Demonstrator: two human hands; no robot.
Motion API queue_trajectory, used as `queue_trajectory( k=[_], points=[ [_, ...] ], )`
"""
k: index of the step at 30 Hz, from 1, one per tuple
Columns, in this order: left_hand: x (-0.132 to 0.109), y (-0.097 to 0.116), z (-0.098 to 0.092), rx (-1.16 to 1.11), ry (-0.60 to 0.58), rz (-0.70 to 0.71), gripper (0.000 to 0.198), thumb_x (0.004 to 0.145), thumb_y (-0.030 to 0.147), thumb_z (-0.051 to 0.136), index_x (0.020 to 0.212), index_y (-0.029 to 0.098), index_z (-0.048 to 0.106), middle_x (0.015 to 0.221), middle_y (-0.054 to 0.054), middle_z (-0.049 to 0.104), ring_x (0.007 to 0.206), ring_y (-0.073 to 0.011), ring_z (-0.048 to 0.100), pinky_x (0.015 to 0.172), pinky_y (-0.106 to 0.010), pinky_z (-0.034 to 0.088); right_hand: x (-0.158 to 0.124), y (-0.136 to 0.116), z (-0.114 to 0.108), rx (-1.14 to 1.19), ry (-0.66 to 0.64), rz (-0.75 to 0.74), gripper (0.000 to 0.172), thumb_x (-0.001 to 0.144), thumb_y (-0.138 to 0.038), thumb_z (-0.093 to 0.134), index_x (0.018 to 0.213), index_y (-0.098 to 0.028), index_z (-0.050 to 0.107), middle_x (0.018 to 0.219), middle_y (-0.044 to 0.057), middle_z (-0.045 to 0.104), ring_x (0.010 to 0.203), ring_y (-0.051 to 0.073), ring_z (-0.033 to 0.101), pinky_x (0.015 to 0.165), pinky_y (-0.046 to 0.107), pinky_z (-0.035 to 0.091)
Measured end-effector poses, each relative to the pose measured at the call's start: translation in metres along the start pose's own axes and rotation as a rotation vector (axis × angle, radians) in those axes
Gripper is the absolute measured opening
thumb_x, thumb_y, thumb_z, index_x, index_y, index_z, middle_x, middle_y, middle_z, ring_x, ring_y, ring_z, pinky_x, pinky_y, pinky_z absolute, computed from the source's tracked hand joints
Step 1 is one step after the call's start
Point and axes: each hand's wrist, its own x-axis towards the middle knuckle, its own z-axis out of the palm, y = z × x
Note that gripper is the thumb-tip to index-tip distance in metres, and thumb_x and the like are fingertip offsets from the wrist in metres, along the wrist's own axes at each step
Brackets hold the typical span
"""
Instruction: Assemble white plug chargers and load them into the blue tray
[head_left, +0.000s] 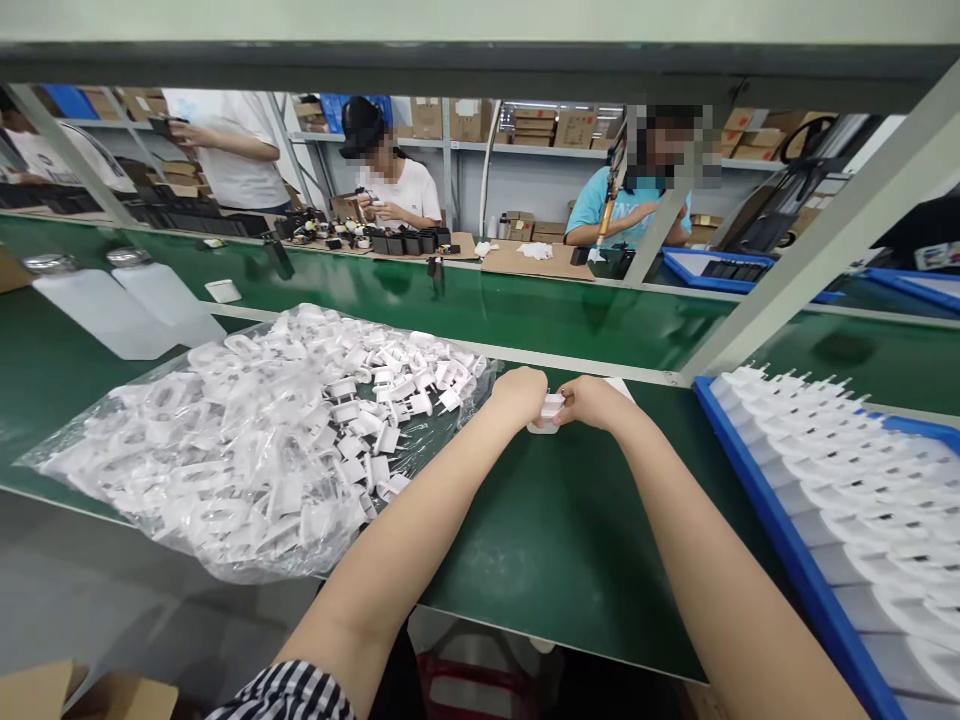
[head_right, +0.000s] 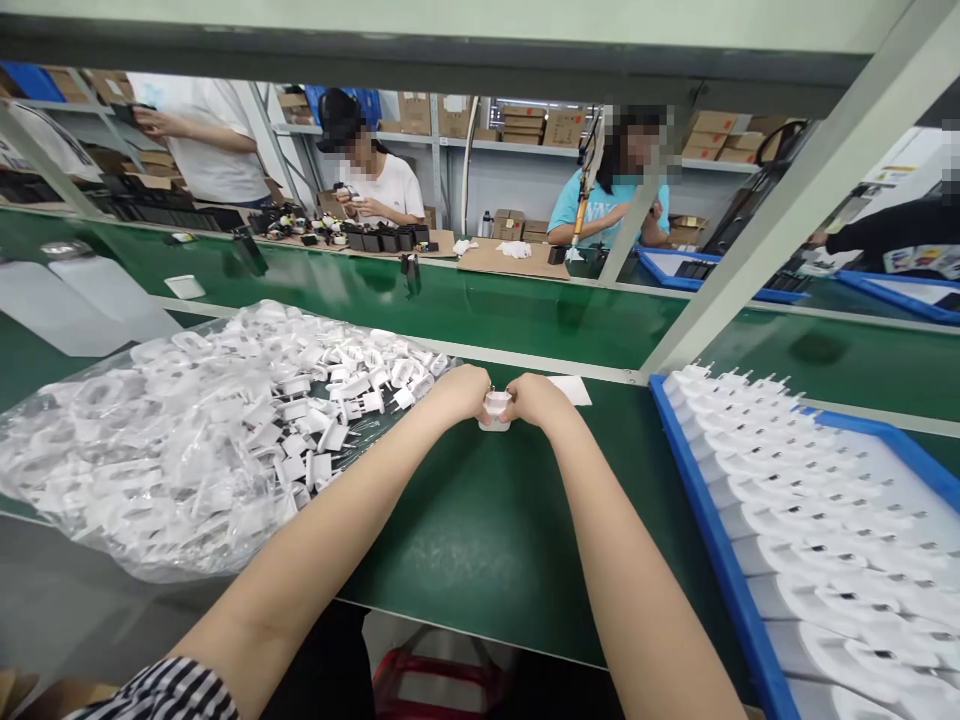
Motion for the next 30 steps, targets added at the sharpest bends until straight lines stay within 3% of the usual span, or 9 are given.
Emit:
queue_trajectory(
  k=[6,11,13,16,20,22,24,27,30],
  points=[
    [0.003,0.002,-0.011,-0.033,-0.031,0.057,0.013,0.048,0.015,0.067,0.055,0.01,0.057,0.06,-0.01,0.056,0.067,-0.0255,0.055,0.064,-0.032,0.042,0.008,-0.012,-0.001,-0.088,0.002,0.034,0.022,0.033,-0.011,0.066,0.032,-0.021,0.046,0.034,-0.003,0.039,0.045,0.017,0.047,0.045,0.029,0.032],
    [0.018,0.005,-0.01,-0.06,-0.081,0.038,0.02,0.036,0.006,0.07,0.048,0.01,0.054,0.057,-0.01,0.056,0.068,-0.0266,0.055,0.065,-0.033,0.042,0.007,-0.001,-0.003,0.1,-0.026,-0.013,0.017,0.032,-0.015,0.066,0.04,-0.022,0.052,0.038,-0.005,0.045,0.041,0.014,0.044,0.043,0.027,0.031],
    [0.019,0.006,-0.008,-0.122,-0.037,0.007,0.024,0.031,0.003,0.07,0.047,0.011,0.054,0.059,-0.009,0.057,0.072,-0.0273,0.054,0.066,-0.033,0.041,0.004,0.005,-0.001,0.18,-0.025,-0.052,0.014,0.036,-0.019,0.065,0.042,-0.022,0.053,0.037,-0.006,0.044,0.041,0.013,0.043,0.043,0.026,0.031],
    [0.01,0.007,-0.003,-0.201,0.073,-0.051,0.023,0.035,0.003,0.069,0.054,0.011,0.057,0.068,-0.011,0.059,0.075,-0.0269,0.054,0.067,-0.032,0.041,-0.005,0.011,0.009,0.232,-0.002,-0.119,0.012,0.045,-0.029,0.06,0.051,-0.02,0.054,0.042,-0.006,0.047,0.047,0.014,0.047,0.046,0.025,0.035],
    [-0.011,0.0,0.009,-0.231,0.12,-0.079,0.023,0.048,0.01,0.065,0.07,0.011,0.06,0.08,-0.014,0.058,0.077,-0.0269,0.053,0.066,-0.033,0.041,-0.013,0.016,0.036,0.581,0.079,-0.239,0.029,0.054,-0.038,0.054,0.076,-0.019,0.055,0.069,-0.001,0.058,0.066,0.016,0.053,0.061,0.029,0.042],
    [-0.021,-0.01,0.014,-0.242,0.149,-0.064,0.025,0.053,0.011,0.061,0.078,0.014,0.06,0.085,-0.013,0.057,0.08,-0.0267,0.052,0.068,-0.033,0.041,-0.015,0.02,0.045,0.697,0.126,-0.212,0.034,0.053,-0.037,0.055,0.082,-0.019,0.054,0.078,0.001,0.058,0.072,0.018,0.053,0.066,0.031,0.042],
    [-0.03,-0.025,0.016,-0.244,0.256,-0.067,0.028,0.059,0.009,0.054,0.085,0.018,0.059,0.092,-0.01,0.054,0.087,-0.0247,0.049,0.071,-0.031,0.039,-0.016,0.028,0.047,0.693,0.166,-0.128,0.035,0.053,-0.034,0.055,0.085,-0.019,0.053,0.081,0.002,0.058,0.074,0.019,0.053,0.068,0.033,0.041],
    [-0.042,-0.053,0.01,-0.227,0.459,-0.27,0.031,0.063,0.006,0.045,0.089,0.019,0.056,0.1,-0.009,0.05,0.094,-0.0227,0.044,0.072,-0.029,0.038,-0.017,0.044,0.041,0.639,0.256,-0.01,0.031,0.054,-0.033,0.054,0.082,-0.02,0.053,0.078,0.002,0.058,0.073,0.02,0.054,0.07,0.036,0.04],
    [-0.047,-0.077,0.003,-0.237,0.407,-0.58,0.031,0.062,0.007,0.046,0.091,0.014,0.054,0.1,-0.014,0.048,0.094,-0.0263,0.043,0.068,-0.031,0.038,-0.018,0.058,0.034,0.58,0.305,0.06,0.028,0.053,-0.033,0.055,0.078,-0.02,0.053,0.071,0.002,0.058,0.071,0.022,0.054,0.069,0.039,0.039]
  ],
)
